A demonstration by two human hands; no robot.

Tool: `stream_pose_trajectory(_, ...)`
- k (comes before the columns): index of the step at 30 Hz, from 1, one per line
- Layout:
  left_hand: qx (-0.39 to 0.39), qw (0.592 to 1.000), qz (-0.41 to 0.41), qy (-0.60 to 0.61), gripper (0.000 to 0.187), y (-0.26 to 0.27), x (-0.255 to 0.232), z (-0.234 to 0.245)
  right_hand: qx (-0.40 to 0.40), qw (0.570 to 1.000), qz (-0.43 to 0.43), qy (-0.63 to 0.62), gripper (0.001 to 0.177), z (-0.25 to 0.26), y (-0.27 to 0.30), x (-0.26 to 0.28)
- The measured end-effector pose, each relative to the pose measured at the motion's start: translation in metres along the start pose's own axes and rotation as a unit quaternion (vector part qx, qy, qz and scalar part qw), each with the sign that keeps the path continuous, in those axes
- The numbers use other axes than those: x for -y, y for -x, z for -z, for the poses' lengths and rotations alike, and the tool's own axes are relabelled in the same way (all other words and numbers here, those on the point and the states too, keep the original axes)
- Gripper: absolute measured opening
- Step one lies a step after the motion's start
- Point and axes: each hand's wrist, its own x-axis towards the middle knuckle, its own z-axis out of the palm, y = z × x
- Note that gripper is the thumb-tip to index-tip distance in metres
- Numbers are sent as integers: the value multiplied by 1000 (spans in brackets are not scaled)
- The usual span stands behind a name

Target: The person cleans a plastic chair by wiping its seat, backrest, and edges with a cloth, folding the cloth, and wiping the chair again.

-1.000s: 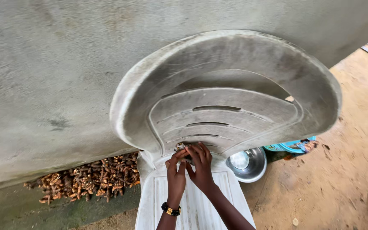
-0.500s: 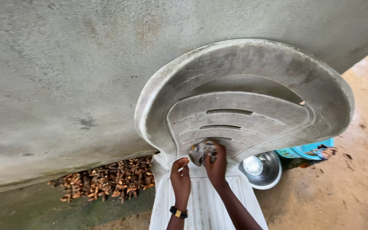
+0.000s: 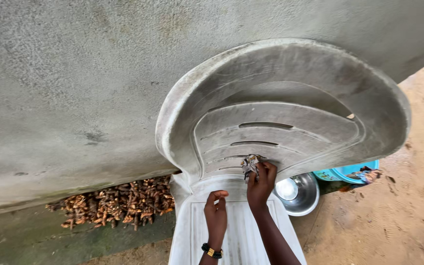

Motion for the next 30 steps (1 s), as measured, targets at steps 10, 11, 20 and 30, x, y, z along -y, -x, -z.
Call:
stream_pose_trajectory(10,-7,999,48,-1,16,6,-4,-6,97,994,51,14,36,-24,-1,55)
stream_pose_trajectory(11,-9,999,38,-11,17,6,-8,-7,113,989,91,26,41,-17,-7,51)
stream_pose_trajectory(20,-10,1000,6,16,17,12,-21,-8,61,989,67,113,47,32,-14,-20)
stream_pose_trajectory(30,-71,997,-17,21,10,19,16,6,166,969,183,0,42,-48,44,14)
